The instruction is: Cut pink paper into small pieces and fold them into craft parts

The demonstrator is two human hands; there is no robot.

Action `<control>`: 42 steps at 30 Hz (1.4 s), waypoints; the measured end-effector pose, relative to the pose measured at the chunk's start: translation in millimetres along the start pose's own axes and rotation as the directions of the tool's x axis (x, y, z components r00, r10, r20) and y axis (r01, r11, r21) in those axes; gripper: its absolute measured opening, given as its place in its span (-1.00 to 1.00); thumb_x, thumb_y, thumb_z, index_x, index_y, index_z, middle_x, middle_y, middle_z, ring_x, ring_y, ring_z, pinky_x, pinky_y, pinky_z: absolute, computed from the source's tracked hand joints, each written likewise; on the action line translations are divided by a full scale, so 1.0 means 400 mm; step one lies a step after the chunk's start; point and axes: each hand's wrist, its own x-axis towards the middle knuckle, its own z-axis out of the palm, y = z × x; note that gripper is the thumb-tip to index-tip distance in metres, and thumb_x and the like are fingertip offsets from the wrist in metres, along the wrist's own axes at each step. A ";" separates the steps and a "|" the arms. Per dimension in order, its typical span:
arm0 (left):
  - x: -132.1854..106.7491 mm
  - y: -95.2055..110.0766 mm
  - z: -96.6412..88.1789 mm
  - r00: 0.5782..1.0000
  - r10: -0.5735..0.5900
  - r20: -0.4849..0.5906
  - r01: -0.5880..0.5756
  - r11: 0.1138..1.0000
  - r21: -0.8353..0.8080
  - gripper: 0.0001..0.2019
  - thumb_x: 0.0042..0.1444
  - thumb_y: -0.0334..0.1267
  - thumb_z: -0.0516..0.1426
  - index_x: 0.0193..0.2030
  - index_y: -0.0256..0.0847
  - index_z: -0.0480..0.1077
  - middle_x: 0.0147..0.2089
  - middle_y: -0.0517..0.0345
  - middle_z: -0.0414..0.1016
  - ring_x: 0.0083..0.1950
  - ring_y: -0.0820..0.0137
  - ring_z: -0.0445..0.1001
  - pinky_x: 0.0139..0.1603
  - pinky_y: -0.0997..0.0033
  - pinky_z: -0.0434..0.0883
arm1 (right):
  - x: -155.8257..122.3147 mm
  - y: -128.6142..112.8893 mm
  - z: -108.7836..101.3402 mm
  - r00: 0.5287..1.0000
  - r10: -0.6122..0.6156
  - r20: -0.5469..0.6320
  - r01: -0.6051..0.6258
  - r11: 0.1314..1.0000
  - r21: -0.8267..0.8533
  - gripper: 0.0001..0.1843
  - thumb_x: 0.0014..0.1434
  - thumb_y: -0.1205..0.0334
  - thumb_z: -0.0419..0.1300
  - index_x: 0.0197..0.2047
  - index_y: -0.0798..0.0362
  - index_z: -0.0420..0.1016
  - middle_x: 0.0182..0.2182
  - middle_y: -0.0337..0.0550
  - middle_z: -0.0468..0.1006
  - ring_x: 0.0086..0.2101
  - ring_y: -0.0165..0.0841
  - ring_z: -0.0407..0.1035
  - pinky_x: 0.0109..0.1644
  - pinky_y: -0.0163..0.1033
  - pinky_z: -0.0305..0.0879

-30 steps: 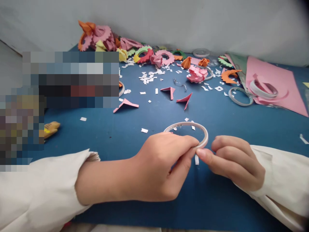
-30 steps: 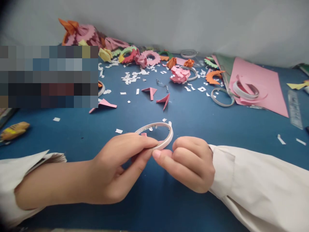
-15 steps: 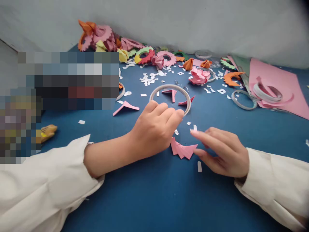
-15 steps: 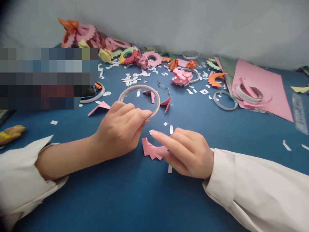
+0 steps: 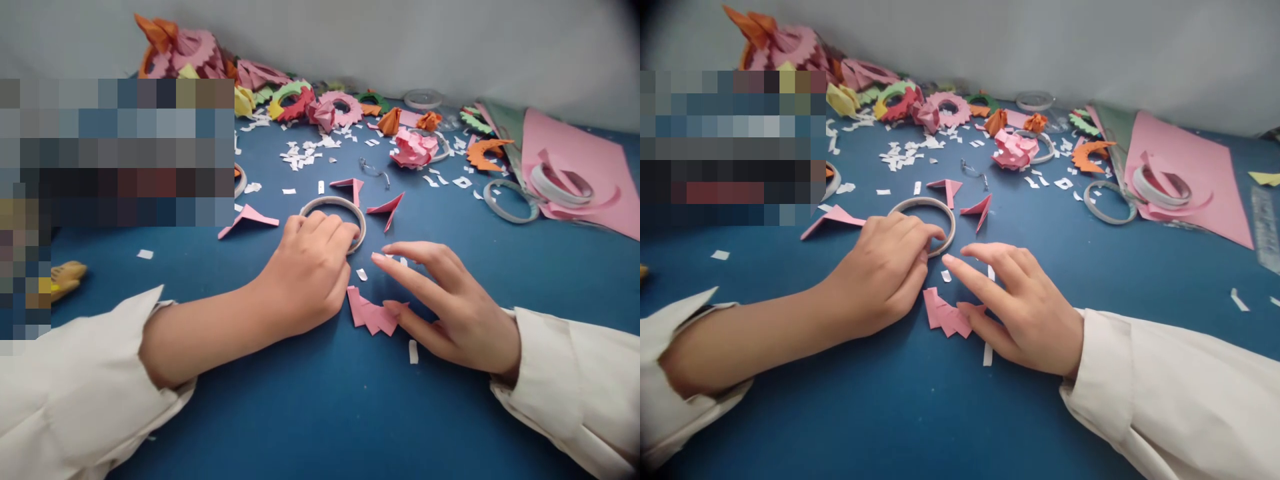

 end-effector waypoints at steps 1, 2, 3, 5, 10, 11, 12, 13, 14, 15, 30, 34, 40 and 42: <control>-0.001 0.000 0.000 1.000 0.005 -0.004 -0.005 1.000 -0.010 -0.73 0.10 -0.46 -0.10 -0.11 -0.35 0.32 -0.20 -0.06 0.40 -0.16 0.17 0.32 -0.19 0.15 0.19 | 0.001 0.000 0.000 1.000 0.000 -0.001 0.000 1.000 -0.022 -0.51 0.18 0.31 0.13 0.17 0.19 0.25 0.07 0.18 0.32 0.06 -0.14 0.25 0.07 0.02 0.28; -0.001 0.000 0.000 1.000 0.010 -0.009 -0.010 1.000 -0.008 -0.72 0.08 -0.46 -0.10 -0.12 -0.34 0.32 -0.20 -0.06 0.41 -0.16 0.17 0.32 -0.20 0.16 0.19 | 0.002 -0.001 -0.001 1.000 -0.001 -0.004 0.001 0.999 -0.044 -0.53 0.18 0.30 0.14 0.16 0.18 0.27 0.10 0.19 0.29 0.09 -0.12 0.22 0.08 0.04 0.27; -0.001 -0.001 0.000 1.000 0.016 -0.011 -0.016 1.000 0.003 -0.72 0.06 -0.47 -0.10 -0.13 -0.34 0.33 -0.21 -0.06 0.41 -0.16 0.16 0.32 -0.21 0.16 0.19 | 0.003 -0.002 -0.001 1.000 -0.002 -0.012 0.002 0.998 -0.063 -0.54 0.17 0.29 0.14 0.15 0.17 0.29 0.13 0.20 0.27 0.12 -0.09 0.20 0.10 0.06 0.25; -0.002 -0.001 -0.001 1.000 0.024 -0.013 -0.023 0.999 0.033 -0.73 0.05 -0.47 -0.10 -0.16 -0.32 0.34 -0.23 -0.05 0.41 -0.17 0.15 0.33 -0.23 0.16 0.18 | 0.004 -0.002 -0.003 1.000 -0.003 -0.020 0.001 0.997 -0.081 -0.53 0.17 0.29 0.15 0.15 0.17 0.29 0.17 0.22 0.22 0.17 -0.06 0.14 0.14 0.09 0.22; -0.006 0.007 -0.011 0.997 -0.003 -0.074 -0.002 0.998 -0.060 -0.71 0.05 -0.48 -0.10 -0.13 -0.34 0.34 -0.16 -0.09 0.43 -0.09 0.13 0.35 -0.15 0.11 0.24 | 0.003 -0.002 -0.004 1.000 -0.017 0.012 0.017 0.998 -0.058 -0.44 0.16 0.26 0.15 0.22 0.20 0.21 0.22 0.24 0.16 0.24 -0.05 0.04 0.22 0.10 0.13; -0.007 0.011 -0.013 0.994 -0.005 -0.106 -0.006 0.995 -0.103 -0.71 0.06 -0.47 -0.10 -0.12 -0.36 0.35 -0.14 -0.10 0.43 -0.07 0.13 0.35 -0.12 0.09 0.25 | 0.003 -0.001 -0.004 0.999 -0.025 0.020 0.026 0.998 -0.054 -0.41 0.16 0.25 0.15 0.24 0.20 0.18 0.23 0.24 0.14 0.26 -0.05 0.02 0.23 0.10 0.12; -0.009 0.014 -0.016 0.990 0.001 -0.138 -0.021 0.989 -0.149 -0.72 0.10 -0.45 -0.10 -0.12 -0.36 0.35 -0.13 -0.10 0.43 -0.05 0.14 0.36 -0.10 0.06 0.25 | 0.003 0.000 -0.003 0.999 -0.036 0.030 0.038 0.998 -0.052 -0.39 0.17 0.24 0.15 0.26 0.20 0.15 0.25 0.25 0.12 0.27 -0.06 -0.01 0.23 0.10 0.10; -0.011 0.016 -0.018 0.986 0.021 -0.165 -0.053 0.980 -0.192 -0.74 0.13 -0.43 -0.09 -0.12 -0.37 0.36 -0.13 -0.10 0.44 -0.05 0.15 0.36 -0.07 0.05 0.26 | 0.003 0.001 -0.002 0.998 -0.048 0.041 0.050 0.998 -0.049 -0.36 0.17 0.21 0.15 0.27 0.19 0.12 0.26 0.25 0.09 0.28 -0.05 -0.04 0.23 0.11 0.08; -0.012 0.018 -0.019 0.981 0.053 -0.187 -0.096 0.968 -0.231 -0.76 0.17 -0.40 -0.08 -0.13 -0.37 0.36 -0.13 -0.08 0.45 -0.05 0.17 0.37 -0.04 0.04 0.26 | 0.003 0.002 -0.002 0.997 -0.062 0.053 0.064 0.997 -0.042 -0.33 0.17 0.16 0.16 0.29 0.19 0.09 0.27 0.25 0.06 0.29 -0.05 -0.06 0.24 0.11 0.07; -0.014 0.019 -0.020 0.974 0.097 -0.207 -0.151 0.953 -0.263 -0.78 0.19 -0.39 -0.07 -0.14 -0.37 0.36 -0.14 -0.07 0.46 -0.05 0.18 0.38 -0.02 0.04 0.27 | 0.003 0.003 -0.001 0.995 -0.077 0.063 0.079 0.996 -0.031 -0.28 0.17 0.11 0.16 0.31 0.18 0.04 0.28 0.25 0.04 0.29 -0.04 -0.09 0.24 0.12 0.05; -0.013 0.023 -0.044 0.901 0.365 -0.233 -0.432 0.793 -0.429 -0.79 0.28 -0.44 -0.11 -0.24 -0.28 0.33 -0.26 0.06 0.49 -0.16 0.38 0.40 0.03 0.28 0.35 | -0.007 0.023 -0.007 0.972 -0.209 0.112 0.174 0.950 0.259 -0.03 0.15 -0.29 0.02 0.41 -0.05 -0.36 0.37 0.04 -0.26 0.32 -0.03 -0.20 0.28 0.12 -0.08; -0.018 0.029 -0.044 0.924 0.328 -0.198 -0.383 0.778 -0.497 -0.80 0.28 -0.43 -0.11 -0.24 -0.26 0.31 -0.29 0.07 0.49 -0.19 0.38 0.43 0.02 0.28 0.36 | -0.004 0.023 -0.007 0.968 -0.216 0.123 0.161 0.922 0.352 0.01 0.09 -0.31 0.08 0.41 -0.09 -0.34 0.38 -0.02 -0.28 0.33 -0.06 -0.22 0.30 0.07 -0.08; -0.020 0.029 -0.024 0.890 0.338 -0.306 -0.454 0.720 -0.524 -0.85 0.19 -0.45 -0.07 -0.25 -0.27 0.30 -0.32 0.07 0.46 -0.23 0.38 0.41 -0.03 0.28 0.38 | -0.001 0.025 -0.006 0.966 -0.226 0.126 0.157 0.898 0.411 0.06 0.03 -0.31 0.15 0.40 -0.13 -0.32 0.37 -0.03 -0.28 0.33 -0.05 -0.21 0.31 0.07 -0.09; -0.020 0.028 -0.023 0.893 0.332 -0.304 -0.448 0.723 -0.526 -0.85 0.18 -0.46 -0.07 -0.26 -0.28 0.30 -0.32 0.07 0.45 -0.24 0.38 0.41 -0.02 0.28 0.37 | -0.002 0.025 -0.006 0.965 -0.226 0.130 0.154 0.896 0.417 0.07 0.02 -0.31 0.16 0.40 -0.13 -0.33 0.37 -0.03 -0.28 0.33 -0.05 -0.22 0.32 0.06 -0.09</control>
